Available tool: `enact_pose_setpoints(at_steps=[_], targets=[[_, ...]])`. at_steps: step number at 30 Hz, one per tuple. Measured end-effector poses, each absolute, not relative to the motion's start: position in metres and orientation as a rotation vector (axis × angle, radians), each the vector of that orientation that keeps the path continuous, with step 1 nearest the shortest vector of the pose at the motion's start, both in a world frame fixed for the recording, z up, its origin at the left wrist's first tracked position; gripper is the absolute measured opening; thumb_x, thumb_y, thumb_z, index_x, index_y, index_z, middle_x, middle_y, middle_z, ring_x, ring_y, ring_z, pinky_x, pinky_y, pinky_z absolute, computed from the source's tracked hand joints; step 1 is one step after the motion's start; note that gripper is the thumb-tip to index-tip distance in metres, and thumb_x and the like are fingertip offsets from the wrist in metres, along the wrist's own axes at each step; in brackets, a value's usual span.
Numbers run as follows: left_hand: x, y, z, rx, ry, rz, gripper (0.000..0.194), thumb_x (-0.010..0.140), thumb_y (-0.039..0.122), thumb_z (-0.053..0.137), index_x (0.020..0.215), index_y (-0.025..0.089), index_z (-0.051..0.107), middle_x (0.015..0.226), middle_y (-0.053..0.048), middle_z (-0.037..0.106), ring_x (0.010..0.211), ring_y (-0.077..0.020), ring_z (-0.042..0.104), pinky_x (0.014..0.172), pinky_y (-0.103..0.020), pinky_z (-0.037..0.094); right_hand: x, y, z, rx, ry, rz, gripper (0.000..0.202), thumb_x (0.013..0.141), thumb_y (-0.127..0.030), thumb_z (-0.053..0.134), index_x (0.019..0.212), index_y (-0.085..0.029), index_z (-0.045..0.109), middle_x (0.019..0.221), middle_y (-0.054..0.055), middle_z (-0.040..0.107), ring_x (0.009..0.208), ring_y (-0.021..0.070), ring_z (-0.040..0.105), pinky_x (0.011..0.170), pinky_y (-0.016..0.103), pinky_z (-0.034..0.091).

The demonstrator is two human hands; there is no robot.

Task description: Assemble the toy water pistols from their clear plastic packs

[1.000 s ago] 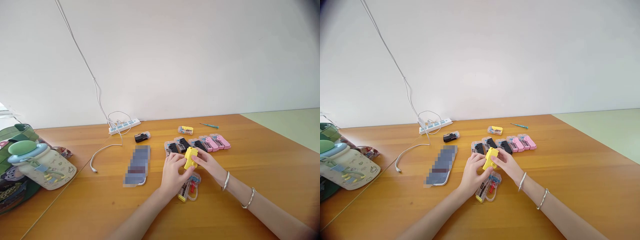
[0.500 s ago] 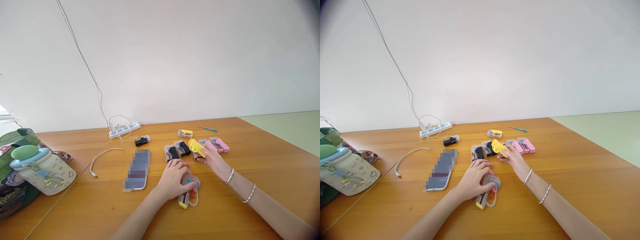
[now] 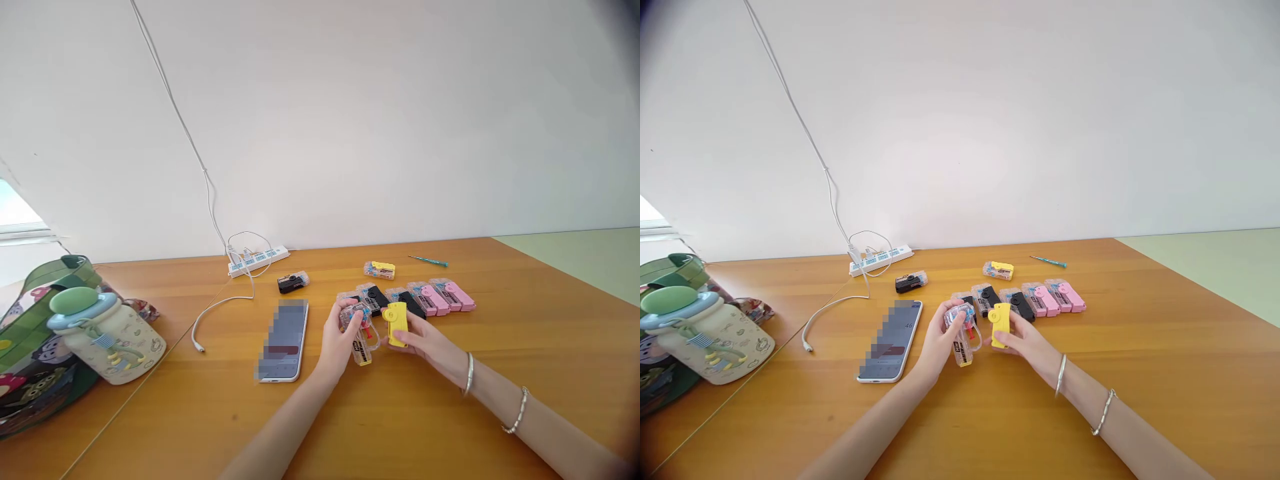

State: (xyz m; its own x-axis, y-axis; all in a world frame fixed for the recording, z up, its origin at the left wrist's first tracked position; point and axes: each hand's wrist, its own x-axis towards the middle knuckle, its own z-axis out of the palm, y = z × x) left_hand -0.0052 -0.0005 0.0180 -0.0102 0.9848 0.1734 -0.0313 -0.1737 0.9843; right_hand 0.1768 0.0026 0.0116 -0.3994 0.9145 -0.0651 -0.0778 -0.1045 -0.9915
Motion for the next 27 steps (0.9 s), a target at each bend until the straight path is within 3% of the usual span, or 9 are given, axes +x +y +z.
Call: enact_pose_setpoints(at_steps=[4, 9, 19, 27], targets=[[-0.004, -0.002, 0.017, 1.291, 1.1, 1.383, 0.029, 0.079, 0.04, 0.055, 0.097, 0.018, 0.053, 0.084, -0.002, 0.059, 0.072, -0.0129, 0.057, 0.067, -0.024, 0.047, 0.167, -0.007, 0.008, -0.928, -1.562, 1.658, 0.054, 0.074, -0.047, 0.063, 0.118, -0.021, 0.045, 0.104, 0.006, 0.058, 0.086, 0.0191, 0.063, 0.083, 0.038, 0.048], [-0.001, -0.005, 0.016, 1.343, 1.127, 1.352, 0.024, 0.08, 0.04, 0.054, 0.093, 0.019, 0.052, 0.089, -0.003, 0.059, 0.074, -0.0126, 0.056, 0.066, -0.022, 0.047, 0.161, -0.013, 0.005, -0.823, -1.737, 1.623, 0.048, 0.081, -0.047, 0.054, 0.119, -0.02, 0.043, 0.097, 0.005, 0.054, 0.077, 0.0149, 0.056, 0.077, 0.035, 0.048], [0.001, -0.011, 0.014, 1.41, 1.068, 1.218, 0.026, 0.084, 0.044, 0.048, 0.092, 0.02, 0.048, 0.074, 0.002, 0.053, 0.059, -0.0095, 0.049, 0.057, -0.021, 0.043, 0.158, -0.019, 0.007, -0.793, -1.758, 1.667, 0.043, 0.083, -0.051, 0.048, 0.115, -0.022, 0.044, 0.085, 0.001, 0.049, 0.065, 0.0118, 0.047, 0.066, 0.03, 0.046], [-0.001, -0.013, 0.017, 1.514, 1.09, 1.22, 0.023, 0.085, 0.042, 0.047, 0.09, 0.019, 0.047, 0.074, 0.0, 0.052, 0.063, -0.011, 0.049, 0.059, -0.021, 0.041, 0.162, -0.019, 0.005, -0.871, -1.75, 1.714, 0.042, 0.083, -0.056, 0.046, 0.106, -0.021, 0.047, 0.07, -0.003, 0.044, 0.057, 0.0095, 0.042, 0.056, 0.025, 0.038]])
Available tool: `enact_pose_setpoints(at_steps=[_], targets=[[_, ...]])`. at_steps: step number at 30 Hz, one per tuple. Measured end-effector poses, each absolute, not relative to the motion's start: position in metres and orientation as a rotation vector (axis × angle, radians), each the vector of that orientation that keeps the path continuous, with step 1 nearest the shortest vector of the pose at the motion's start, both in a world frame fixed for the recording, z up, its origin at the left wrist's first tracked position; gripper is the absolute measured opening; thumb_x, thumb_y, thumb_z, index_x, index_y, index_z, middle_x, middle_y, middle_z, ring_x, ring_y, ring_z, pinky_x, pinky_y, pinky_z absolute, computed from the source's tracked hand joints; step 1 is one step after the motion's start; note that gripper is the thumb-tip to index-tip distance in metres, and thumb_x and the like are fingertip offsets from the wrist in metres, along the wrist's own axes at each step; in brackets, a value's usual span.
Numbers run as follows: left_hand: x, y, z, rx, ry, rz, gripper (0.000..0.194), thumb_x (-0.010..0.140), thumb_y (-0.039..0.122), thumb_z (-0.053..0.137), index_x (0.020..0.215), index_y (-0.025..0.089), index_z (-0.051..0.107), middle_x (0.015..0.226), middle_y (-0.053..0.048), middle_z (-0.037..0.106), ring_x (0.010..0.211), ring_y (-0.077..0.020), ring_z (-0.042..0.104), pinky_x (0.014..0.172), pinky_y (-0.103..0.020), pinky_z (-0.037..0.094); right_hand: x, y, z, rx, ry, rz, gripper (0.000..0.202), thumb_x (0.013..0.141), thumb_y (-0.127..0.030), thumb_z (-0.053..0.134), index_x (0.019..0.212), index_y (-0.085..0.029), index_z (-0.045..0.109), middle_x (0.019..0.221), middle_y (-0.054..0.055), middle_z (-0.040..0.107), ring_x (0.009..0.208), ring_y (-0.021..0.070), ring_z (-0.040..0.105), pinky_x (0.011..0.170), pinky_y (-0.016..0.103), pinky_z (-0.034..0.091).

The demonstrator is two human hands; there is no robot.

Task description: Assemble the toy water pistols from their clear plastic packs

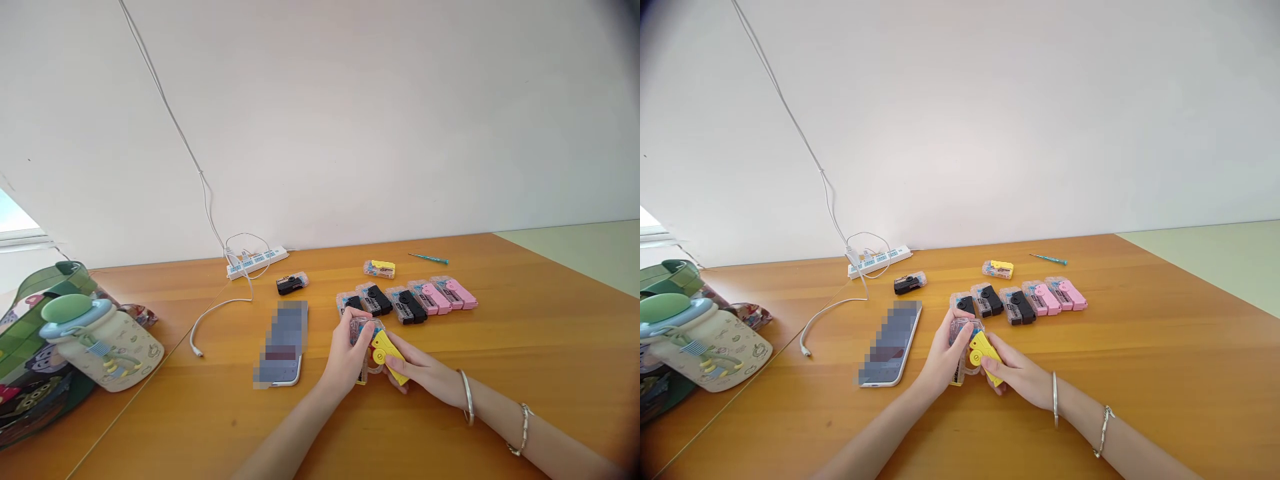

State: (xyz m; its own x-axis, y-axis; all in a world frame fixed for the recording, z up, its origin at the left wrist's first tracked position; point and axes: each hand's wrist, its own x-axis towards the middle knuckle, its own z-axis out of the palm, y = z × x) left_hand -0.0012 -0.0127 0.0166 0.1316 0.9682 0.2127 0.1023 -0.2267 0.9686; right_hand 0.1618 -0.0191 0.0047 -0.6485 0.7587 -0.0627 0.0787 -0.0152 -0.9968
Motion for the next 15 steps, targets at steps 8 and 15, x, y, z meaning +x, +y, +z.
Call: enact_pose_setpoints(at_steps=[8, 15], targets=[[-0.001, -0.0145, 0.0179, 1.593, 1.13, 1.213, 0.018, 0.086, 0.036, 0.046, 0.089, 0.019, 0.049, 0.075, 0.0, 0.055, 0.064, -0.0113, 0.05, 0.06, -0.022, 0.042, 0.1662, -0.0196, 0.0066, -0.904, -1.741, 1.818, 0.052, 0.083, -0.058, 0.044, 0.12, -0.022, 0.04, 0.069, -0.004, 0.043, 0.046, 0.0057, 0.034, 0.041, 0.02, 0.029], [0.0018, -0.0167, 0.0178, 1.568, 1.084, 1.197, 0.017, 0.087, 0.034, 0.045, 0.089, 0.018, 0.05, 0.083, -0.002, 0.057, 0.074, -0.0131, 0.054, 0.069, -0.024, 0.044, 0.1652, -0.0212, 0.0059, -1.011, -1.753, 1.809, 0.069, 0.081, -0.061, 0.044, 0.136, -0.026, 0.024, 0.061, -0.008, 0.037, 0.043, 0.0054, 0.029, 0.04, 0.018, 0.027]])
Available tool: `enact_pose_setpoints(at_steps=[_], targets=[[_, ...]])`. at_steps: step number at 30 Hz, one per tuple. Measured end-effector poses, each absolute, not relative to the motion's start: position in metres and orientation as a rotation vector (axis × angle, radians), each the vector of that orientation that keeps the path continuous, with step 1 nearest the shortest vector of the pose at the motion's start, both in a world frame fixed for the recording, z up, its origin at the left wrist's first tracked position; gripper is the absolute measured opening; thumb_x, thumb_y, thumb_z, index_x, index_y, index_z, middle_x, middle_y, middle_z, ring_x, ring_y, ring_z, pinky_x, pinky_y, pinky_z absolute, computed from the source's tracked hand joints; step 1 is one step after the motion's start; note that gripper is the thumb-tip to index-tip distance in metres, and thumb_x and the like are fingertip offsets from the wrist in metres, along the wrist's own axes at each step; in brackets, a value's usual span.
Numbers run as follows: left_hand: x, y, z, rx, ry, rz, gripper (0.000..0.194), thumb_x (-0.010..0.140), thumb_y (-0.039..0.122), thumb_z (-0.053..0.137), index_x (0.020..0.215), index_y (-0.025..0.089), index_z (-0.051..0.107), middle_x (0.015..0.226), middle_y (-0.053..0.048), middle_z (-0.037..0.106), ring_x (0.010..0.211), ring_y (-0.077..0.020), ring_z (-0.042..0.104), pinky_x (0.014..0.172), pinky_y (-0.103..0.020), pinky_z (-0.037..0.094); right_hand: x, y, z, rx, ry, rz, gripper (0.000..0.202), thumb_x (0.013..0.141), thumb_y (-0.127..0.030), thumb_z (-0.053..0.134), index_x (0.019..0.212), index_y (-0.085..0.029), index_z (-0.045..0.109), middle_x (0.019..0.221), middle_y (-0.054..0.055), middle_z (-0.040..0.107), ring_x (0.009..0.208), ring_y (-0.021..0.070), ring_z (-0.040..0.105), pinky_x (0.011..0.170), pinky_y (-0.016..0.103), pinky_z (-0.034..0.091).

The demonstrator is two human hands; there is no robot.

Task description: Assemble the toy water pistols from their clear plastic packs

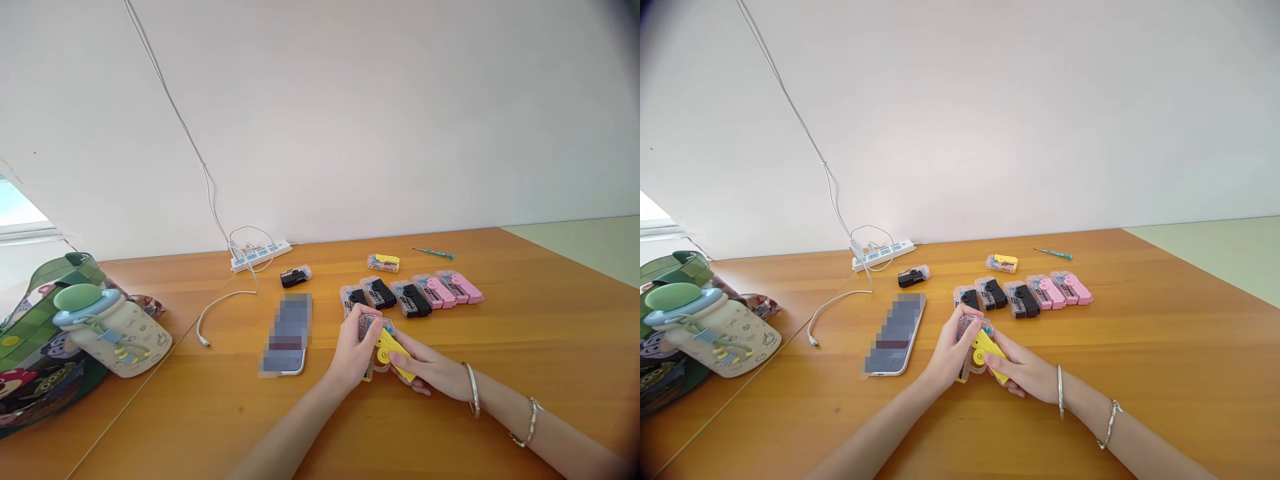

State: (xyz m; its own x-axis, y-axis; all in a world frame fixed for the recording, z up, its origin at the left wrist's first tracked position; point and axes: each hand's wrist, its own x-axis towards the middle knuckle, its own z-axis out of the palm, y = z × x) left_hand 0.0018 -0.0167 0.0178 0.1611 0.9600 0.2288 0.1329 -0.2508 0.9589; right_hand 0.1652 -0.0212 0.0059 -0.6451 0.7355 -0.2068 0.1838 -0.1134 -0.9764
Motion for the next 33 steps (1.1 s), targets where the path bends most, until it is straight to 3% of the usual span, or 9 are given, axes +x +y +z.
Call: enact_pose_setpoints(at_steps=[6, 11, 14, 17, 23, 29, 33], targets=[[0.003, -0.017, 0.019, 1.446, 1.07, 1.21, 0.021, 0.085, 0.04, 0.046, 0.087, 0.019, 0.05, 0.077, 0.0, 0.057, 0.067, -0.0119, 0.052, 0.065, -0.023, 0.043, 0.162, -0.02, 0.005, -0.89, -1.731, 1.785, 0.06, 0.081, -0.059, 0.046, 0.128, -0.022, 0.037, 0.063, -0.006, 0.039, 0.047, 0.0064, 0.029, 0.043, 0.021, 0.025], [0.003, -0.017, 0.017, 1.438, 1.134, 1.252, 0.022, 0.084, 0.041, 0.048, 0.089, 0.019, 0.051, 0.077, 0.0, 0.057, 0.067, -0.0118, 0.053, 0.063, -0.022, 0.043, 0.162, -0.017, 0.005, -0.935, -1.848, 1.563, 0.05, 0.086, -0.054, 0.041, 0.122, -0.02, 0.038, 0.071, -0.002, 0.049, 0.051, 0.0079, 0.041, 0.046, 0.021, 0.034], [0.004, -0.016, 0.015, 1.37, 1.146, 1.273, 0.022, 0.084, 0.041, 0.048, 0.089, 0.02, 0.05, 0.076, 0.001, 0.057, 0.066, -0.0116, 0.054, 0.063, -0.022, 0.044, 0.162, -0.015, 0.008, -0.921, -2.007, 1.254, 0.046, 0.084, -0.044, 0.05, 0.12, -0.019, 0.039, 0.097, 0.007, 0.058, 0.078, 0.0154, 0.057, 0.065, 0.028, 0.047], [0.004, -0.015, 0.015, 1.335, 1.144, 1.286, 0.022, 0.083, 0.041, 0.05, 0.088, 0.02, 0.05, 0.075, 0.001, 0.057, 0.066, -0.0116, 0.055, 0.062, -0.022, 0.044, 0.163, -0.016, 0.011, -0.994, -2.117, 0.967, 0.049, 0.077, -0.033, 0.058, 0.12, -0.02, 0.039, 0.111, 0.009, 0.058, 0.095, 0.0213, 0.057, 0.078, 0.033, 0.046], [0.002, -0.012, 0.015, 1.355, 1.175, 1.279, 0.024, 0.084, 0.042, 0.047, 0.088, 0.019, 0.05, 0.076, 0.0, 0.057, 0.064, -0.0109, 0.053, 0.06, -0.021, 0.043, 0.17, -0.017, 0.018, -1.231, -2.282, 0.405, 0.035, 0.079, -0.027, 0.049, 0.114, -0.022, 0.047, 0.088, 0.001, 0.067, 0.061, 0.0164, 0.059, 0.057, 0.028, 0.041], [0.0, -0.01, 0.011, 1.433, 1.209, 1.229, 0.028, 0.085, 0.045, 0.044, 0.087, 0.019, 0.052, 0.076, 0.0, 0.057, 0.068, -0.0124, 0.053, 0.063, -0.022, 0.042, 0.172, -0.013, 0.017, -1.142, -2.353, -0.033, 0.028, 0.079, -0.025, 0.046, 0.106, -0.019, 0.051, 0.091, 0.003, 0.068, 0.073, 0.0188, 0.063, 0.06, 0.028, 0.04], [0.0, -0.013, 0.012, 1.549, 1.263, 1.146, 0.027, 0.084, 0.046, 0.044, 0.088, 0.02, 0.053, 0.07, 0.002, 0.058, 0.064, -0.0129, 0.053, 0.06, -0.022, 0.04, 0.171, -0.014, 0.017, -1.177, -2.37, -0.189, 0.023, 0.073, -0.02, 0.049, 0.096, -0.017, 0.053, 0.083, 0.003, 0.068, 0.068, 0.0184, 0.062, 0.056, 0.027, 0.035]])
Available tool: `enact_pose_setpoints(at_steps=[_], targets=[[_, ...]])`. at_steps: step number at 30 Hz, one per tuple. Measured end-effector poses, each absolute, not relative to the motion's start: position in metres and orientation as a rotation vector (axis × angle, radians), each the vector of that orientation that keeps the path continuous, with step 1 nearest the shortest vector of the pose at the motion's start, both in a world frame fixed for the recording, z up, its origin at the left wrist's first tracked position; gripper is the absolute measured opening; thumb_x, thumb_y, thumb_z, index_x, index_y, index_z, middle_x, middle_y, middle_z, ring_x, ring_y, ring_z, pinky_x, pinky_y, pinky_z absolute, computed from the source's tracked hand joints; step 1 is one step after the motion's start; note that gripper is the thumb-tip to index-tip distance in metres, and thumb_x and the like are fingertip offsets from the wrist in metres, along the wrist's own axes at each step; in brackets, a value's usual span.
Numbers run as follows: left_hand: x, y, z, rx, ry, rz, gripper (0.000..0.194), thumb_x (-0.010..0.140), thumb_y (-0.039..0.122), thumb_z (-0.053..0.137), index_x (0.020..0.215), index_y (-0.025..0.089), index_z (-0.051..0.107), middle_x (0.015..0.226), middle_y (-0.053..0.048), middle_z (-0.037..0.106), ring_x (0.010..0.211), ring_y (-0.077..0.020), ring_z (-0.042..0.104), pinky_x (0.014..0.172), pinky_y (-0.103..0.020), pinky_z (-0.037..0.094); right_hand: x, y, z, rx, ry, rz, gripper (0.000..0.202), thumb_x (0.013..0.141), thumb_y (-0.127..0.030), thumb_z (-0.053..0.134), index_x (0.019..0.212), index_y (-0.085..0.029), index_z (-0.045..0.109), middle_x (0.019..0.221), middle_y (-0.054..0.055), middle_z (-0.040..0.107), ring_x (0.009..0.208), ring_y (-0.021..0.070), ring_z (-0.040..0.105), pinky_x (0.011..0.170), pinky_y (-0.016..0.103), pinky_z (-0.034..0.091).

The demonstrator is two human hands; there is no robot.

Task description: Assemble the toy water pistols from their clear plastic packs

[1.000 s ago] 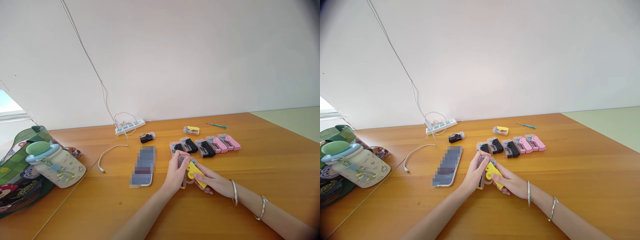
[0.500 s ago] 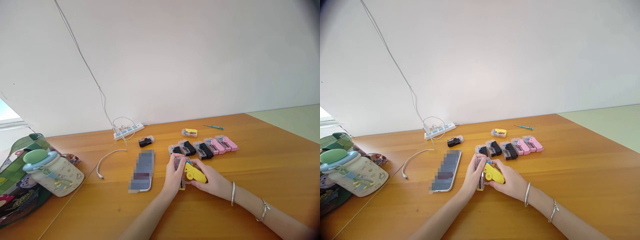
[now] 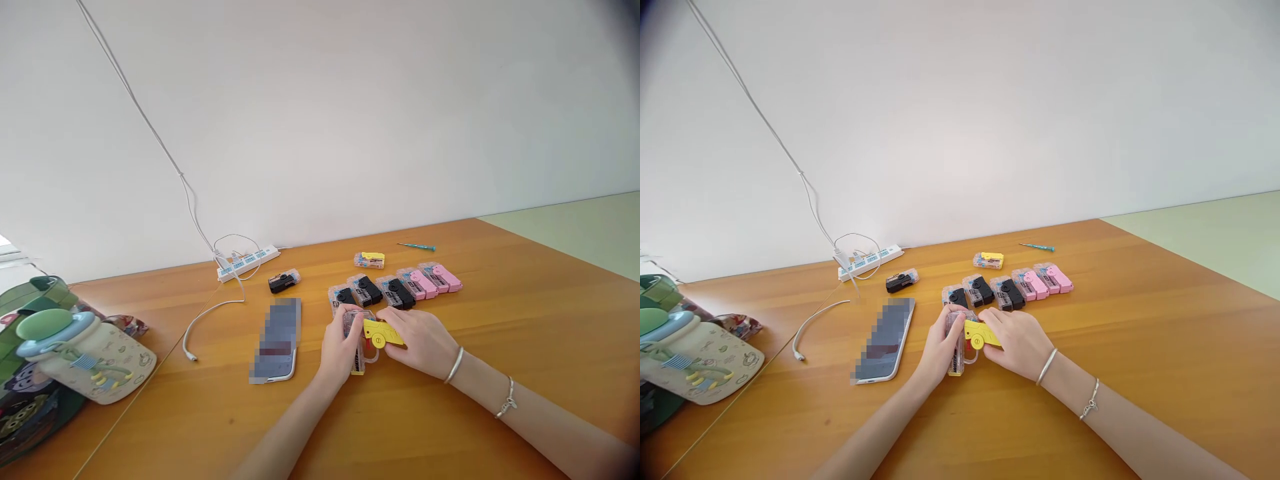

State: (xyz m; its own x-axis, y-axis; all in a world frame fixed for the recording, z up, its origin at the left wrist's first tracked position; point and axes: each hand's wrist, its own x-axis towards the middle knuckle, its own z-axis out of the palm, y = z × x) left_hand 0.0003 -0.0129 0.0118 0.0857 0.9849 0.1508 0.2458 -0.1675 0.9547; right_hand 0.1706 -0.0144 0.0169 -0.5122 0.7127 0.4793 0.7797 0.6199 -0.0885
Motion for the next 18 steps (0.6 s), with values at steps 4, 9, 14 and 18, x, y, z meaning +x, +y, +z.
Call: enact_pose_setpoints(at_steps=[4, 9, 14, 18], targets=[[0.0011, -0.0146, 0.0129, 1.589, 1.294, 1.092, 0.027, 0.086, 0.045, 0.041, 0.087, 0.02, 0.053, 0.065, 0.002, 0.057, 0.061, -0.0134, 0.053, 0.058, -0.023, 0.039, 0.1716, -0.0162, 0.0184, -1.209, -2.399, -0.257, 0.02, 0.075, -0.023, 0.049, 0.093, -0.017, 0.054, 0.074, 0.002, 0.068, 0.061, 0.0178, 0.061, 0.054, 0.027, 0.03], [0.0046, -0.014, 0.0113, 1.501, 1.257, 1.155, 0.027, 0.085, 0.043, 0.042, 0.086, 0.019, 0.053, 0.074, 0.0, 0.059, 0.067, -0.0141, 0.054, 0.063, -0.023, 0.042, 0.1724, -0.0153, 0.0168, -1.3, -2.414, -0.288, 0.02, 0.079, -0.029, 0.049, 0.094, -0.017, 0.056, 0.071, 0.003, 0.07, 0.055, 0.0177, 0.059, 0.049, 0.027, 0.024], [0.0075, -0.0146, 0.0093, 1.398, 1.222, 1.227, 0.028, 0.085, 0.045, 0.042, 0.086, 0.018, 0.052, 0.076, -0.002, 0.059, 0.068, -0.014, 0.055, 0.062, -0.023, 0.043, 0.169, -0.0175, 0.0166, -1.413, -2.414, -0.253, 0.022, 0.081, -0.031, 0.049, 0.098, -0.018, 0.056, 0.077, 0.002, 0.071, 0.055, 0.0187, 0.061, 0.046, 0.027, 0.02], [0.0094, -0.0183, 0.012, 1.384, 1.225, 1.254, 0.026, 0.086, 0.043, 0.042, 0.088, 0.018, 0.051, 0.079, -0.002, 0.059, 0.069, -0.0137, 0.055, 0.062, -0.023, 0.044, 0.1655, -0.0205, 0.0192, -1.478, -2.411, -0.211, 0.021, 0.082, -0.03, 0.049, 0.098, -0.019, 0.055, 0.082, 0.002, 0.072, 0.057, 0.0194, 0.062, 0.045, 0.026, 0.019]])
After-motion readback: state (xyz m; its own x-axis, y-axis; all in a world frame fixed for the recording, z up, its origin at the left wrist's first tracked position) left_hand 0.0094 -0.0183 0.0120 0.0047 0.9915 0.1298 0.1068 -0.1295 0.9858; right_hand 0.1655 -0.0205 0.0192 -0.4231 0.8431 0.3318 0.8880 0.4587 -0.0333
